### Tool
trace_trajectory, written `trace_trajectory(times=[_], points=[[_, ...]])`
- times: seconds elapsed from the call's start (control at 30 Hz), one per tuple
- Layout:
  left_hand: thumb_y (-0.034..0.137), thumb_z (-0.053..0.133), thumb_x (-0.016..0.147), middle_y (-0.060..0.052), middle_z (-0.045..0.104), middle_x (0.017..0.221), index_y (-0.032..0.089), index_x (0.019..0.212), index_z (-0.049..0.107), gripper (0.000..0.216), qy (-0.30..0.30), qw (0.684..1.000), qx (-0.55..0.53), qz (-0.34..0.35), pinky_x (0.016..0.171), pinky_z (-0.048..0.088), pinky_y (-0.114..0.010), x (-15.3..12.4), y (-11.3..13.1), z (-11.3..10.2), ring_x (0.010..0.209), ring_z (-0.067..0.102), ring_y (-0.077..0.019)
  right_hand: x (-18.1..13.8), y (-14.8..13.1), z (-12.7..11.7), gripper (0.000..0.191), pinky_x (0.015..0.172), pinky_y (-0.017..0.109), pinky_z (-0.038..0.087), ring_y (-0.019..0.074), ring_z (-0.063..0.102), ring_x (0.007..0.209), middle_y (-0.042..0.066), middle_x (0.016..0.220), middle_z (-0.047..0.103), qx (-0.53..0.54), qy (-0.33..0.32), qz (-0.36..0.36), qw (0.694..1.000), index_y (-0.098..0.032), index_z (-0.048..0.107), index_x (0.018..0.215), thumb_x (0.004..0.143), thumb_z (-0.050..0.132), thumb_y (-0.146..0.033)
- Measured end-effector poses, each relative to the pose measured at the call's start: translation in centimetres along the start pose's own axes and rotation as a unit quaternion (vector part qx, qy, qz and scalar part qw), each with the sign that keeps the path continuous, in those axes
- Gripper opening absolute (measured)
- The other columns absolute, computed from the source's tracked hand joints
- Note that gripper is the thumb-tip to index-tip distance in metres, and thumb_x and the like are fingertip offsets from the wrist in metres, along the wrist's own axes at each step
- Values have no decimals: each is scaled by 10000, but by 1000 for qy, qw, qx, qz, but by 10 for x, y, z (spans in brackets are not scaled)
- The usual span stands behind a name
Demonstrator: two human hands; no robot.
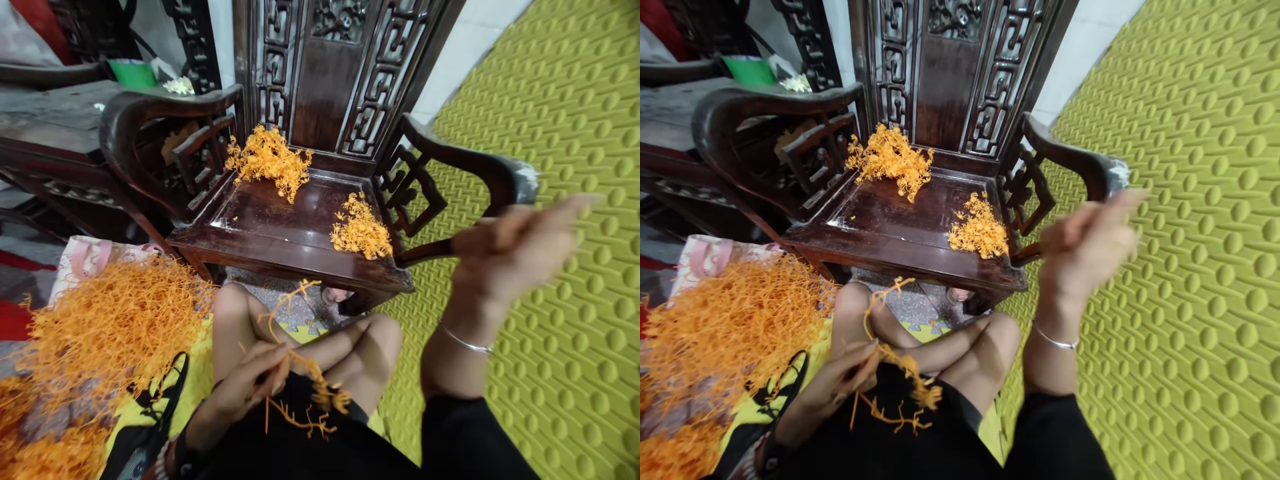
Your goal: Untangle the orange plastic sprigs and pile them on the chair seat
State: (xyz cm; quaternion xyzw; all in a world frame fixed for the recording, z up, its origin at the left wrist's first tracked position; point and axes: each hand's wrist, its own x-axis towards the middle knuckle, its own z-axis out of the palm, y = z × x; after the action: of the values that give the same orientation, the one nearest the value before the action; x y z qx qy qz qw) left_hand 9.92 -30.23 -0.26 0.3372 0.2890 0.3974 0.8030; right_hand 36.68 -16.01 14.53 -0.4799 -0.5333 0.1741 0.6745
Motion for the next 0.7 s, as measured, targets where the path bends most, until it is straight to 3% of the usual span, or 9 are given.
trace_trajectory(times=[0.1, 0.17, 0.23, 0.33, 0.4, 0.47, 0.53, 0.63, 0.7], points=[[463, 496, 940, 86, 226, 316, 160, 537, 558, 508, 22, 999, 1, 45, 415, 104, -257, 11, 14, -4, 313, 123, -35, 14, 43, 21, 674, 433, 283, 151, 83, 185, 429, -47, 461, 194, -105, -113, -5, 988, -244, 202, 489, 811, 426, -793], [458, 495, 944, 81, 261, 316, 156, 566, 576, 491, 28, 998, 21, 61, 400, 82, -248, 17, 24, -6, 307, 138, -38, 25, 77, 33, 678, 475, 278, 224, 91, 269, 455, -32, 455, 252, -250, -159, -3, 955, -228, 254, 485, 822, 364, -806], [452, 482, 954, 75, 290, 319, 159, 588, 575, 477, 28, 996, 25, 75, 396, 86, -242, 22, 32, -8, 305, 161, -45, 36, 110, 41, 659, 559, 295, 333, 136, 420, 529, 7, 489, 380, -397, -158, -3, 904, -206, 368, 514, 870, 326, -760], [444, 479, 956, 74, 299, 327, 164, 614, 566, 451, 33, 994, -8, 104, 403, 104, -231, 27, 38, -9, 317, 168, -50, 45, 146, 48, 610, 765, 405, 443, 279, 598, 822, 146, 738, 623, -529, -182, 11, 829, -149, 593, 691, 955, 273, -594], [434, 515, 940, 88, 260, 325, 162, 616, 557, 424, 33, 991, -45, 124, 398, 106, -218, 30, 41, -8, 318, 121, -40, 43, 162, 50, 561, 874, 506, 437, 360, 577, 1023, 226, 979, 654, -548, -204, 9, 811, -109, 668, 848, 961, 300, -517], [411, 559, 916, 107, 201, 326, 163, 606, 532, 398, 24, 986, -93, 137, 386, 110, -202, 34, 44, -8, 318, 63, -31, 37, 169, 51, 501, 933, 565, 415, 397, 525, 1139, 248, 1159, 609, -529, -207, 0, 823, -95, 684, 974, 937, 382, -493], [377, 568, 913, 116, 151, 345, 171, 601, 491, 382, 15, 979, -152, 132, 376, 125, -186, 37, 47, -8, 327, 36, -34, 27, 167, 52, 480, 997, 568, 390, 389, 483, 1216, 248, 1296, 532, -468, -165, -30, 868, -95, 665, 1067, 914, 448, -494], [284, 514, 949, 115, 118, 404, 182, 628, 446, 344, 27, 962, -242, 126, 388, 177, -164, 42, 49, -9, 363, 37, -55, -4, 147, 56, 451, 1133, 500, 296, 322, 418, 1315, 221, 1384, 466, -247, -79, -98, 961, -128, 628, 1108, 892, 519, -509], [242, 491, 961, 109, 122, 436, 184, 649, 442, 321, 39, 949, -279, 139, 409, 215, -155, 48, 48, -8, 384, 55, -66, -38, 126, 64, 423, 1135, 451, 327, 261, 468, 1285, 177, 1317, 538, -105, -70, -110, 986, -176, 601, 1110, 924, 461, -528]])
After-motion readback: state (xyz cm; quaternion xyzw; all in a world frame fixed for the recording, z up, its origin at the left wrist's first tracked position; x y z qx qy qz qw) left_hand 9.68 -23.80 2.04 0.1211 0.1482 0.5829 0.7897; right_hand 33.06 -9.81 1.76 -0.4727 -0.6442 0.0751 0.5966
